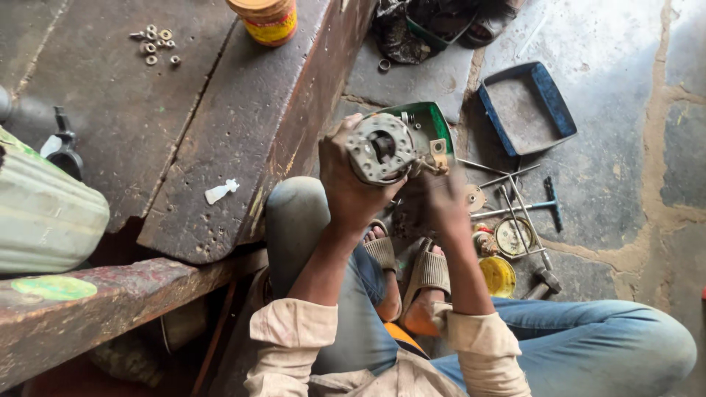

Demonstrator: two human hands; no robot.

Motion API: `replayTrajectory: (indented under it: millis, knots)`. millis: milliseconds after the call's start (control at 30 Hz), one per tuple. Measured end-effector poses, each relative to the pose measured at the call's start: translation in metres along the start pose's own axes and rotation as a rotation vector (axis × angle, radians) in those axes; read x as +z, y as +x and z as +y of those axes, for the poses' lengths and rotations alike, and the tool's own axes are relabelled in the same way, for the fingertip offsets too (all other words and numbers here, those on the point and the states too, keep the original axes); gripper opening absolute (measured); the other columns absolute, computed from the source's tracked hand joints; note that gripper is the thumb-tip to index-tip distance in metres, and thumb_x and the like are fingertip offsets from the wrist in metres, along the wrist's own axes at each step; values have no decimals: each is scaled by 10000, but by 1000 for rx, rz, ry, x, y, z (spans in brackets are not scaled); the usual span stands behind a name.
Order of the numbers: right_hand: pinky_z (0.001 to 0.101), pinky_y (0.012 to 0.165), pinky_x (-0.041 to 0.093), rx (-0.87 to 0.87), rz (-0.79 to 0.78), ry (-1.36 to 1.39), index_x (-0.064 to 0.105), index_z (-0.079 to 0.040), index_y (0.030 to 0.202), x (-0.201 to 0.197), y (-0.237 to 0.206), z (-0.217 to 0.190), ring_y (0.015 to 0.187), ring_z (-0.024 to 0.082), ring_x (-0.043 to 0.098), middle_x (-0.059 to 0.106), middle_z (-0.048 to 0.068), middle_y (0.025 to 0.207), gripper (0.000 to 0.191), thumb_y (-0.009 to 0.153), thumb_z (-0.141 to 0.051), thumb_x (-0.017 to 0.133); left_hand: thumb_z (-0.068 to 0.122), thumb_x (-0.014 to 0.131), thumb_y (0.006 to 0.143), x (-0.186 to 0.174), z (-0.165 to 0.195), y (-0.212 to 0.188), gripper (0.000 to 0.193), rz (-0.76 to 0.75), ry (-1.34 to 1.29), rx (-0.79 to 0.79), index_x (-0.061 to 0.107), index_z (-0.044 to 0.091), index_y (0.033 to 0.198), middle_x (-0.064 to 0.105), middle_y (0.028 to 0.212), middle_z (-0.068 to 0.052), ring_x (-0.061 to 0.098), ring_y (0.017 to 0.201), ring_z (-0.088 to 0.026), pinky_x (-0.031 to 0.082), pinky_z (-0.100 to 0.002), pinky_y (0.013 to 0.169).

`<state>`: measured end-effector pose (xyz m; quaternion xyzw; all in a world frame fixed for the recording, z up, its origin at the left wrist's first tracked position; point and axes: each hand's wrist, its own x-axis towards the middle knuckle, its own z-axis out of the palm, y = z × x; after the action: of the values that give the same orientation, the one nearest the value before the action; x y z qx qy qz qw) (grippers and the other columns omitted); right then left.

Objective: The person sits on the workshop floor repairing an electric starter motor. They hold the armature, fit brushes and small parts into the housing, tap components with a metal rod, and wipe the motor body with a rag while handling parts from a tray.

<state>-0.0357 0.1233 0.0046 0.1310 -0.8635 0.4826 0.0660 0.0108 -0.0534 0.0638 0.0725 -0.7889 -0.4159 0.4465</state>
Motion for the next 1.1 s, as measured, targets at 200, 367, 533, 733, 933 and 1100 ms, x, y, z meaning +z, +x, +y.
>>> replayTrajectory:
  millis: [200, 367, 533, 733, 933, 1100]
  knots:
    - [364, 750, 532, 19, -211, -201, 699, -16, 1116, -19, -9, -48, 838, 233, 670, 710, 141, 955, 220, 950, -161, 706, 298, 1022, 637, -4, 0, 4, 966, 11, 30, 50, 450, 63, 1380, 566, 1374, -165, 566, 1211, -367, 477, -465, 1068]
    - [332, 834, 543, -336, 131, -19, 662, -42, 1214, -65, -19, -131, 991, 223, 651, 644, 125, 1098, 257, 979, -114, 739, 312, 985, 715, 1, 2, -4, 912, -57, -5, 119, 455, 39, 1405, 549, 1355, -178, 548, 1280, -389, 459, -494, 1118]
    - [442, 888, 516, -624, 142, -339, 707, -23, 1184, -52, -14, -160, 1028, 342, 605, 661, 155, 1097, 383, 817, -87, 796, 185, 854, 880, 5, 4, -11, 688, -155, 90, 231, 471, 55, 1437, 577, 1382, -149, 567, 1330, -351, 448, -468, 1164]
    - [394, 925, 527, -579, 213, -185, 764, -77, 1152, -47, -15, -141, 1096, 295, 623, 677, 78, 1139, 291, 871, -5, 769, 294, 887, 792, 3, 15, -6, 786, -157, -16, 141, 478, 19, 1404, 573, 1343, -196, 568, 1272, -405, 452, -508, 1138]
    - [418, 905, 518, -687, 296, -168, 778, -84, 1123, -45, -17, -111, 1018, 279, 618, 681, 81, 1142, 261, 868, -26, 772, 248, 900, 738, 0, 19, -1, 816, -143, -29, 89, 483, 28, 1404, 582, 1313, -191, 575, 1254, -402, 491, -501, 1123]
    - [396, 877, 498, -734, 446, -166, 753, -90, 1090, -24, -26, -83, 985, 261, 614, 631, 105, 1150, 222, 896, -2, 817, 235, 896, 749, 3, 16, -2, 790, -161, -19, 58, 493, 39, 1400, 590, 1319, -186, 591, 1262, -392, 503, -489, 1119]
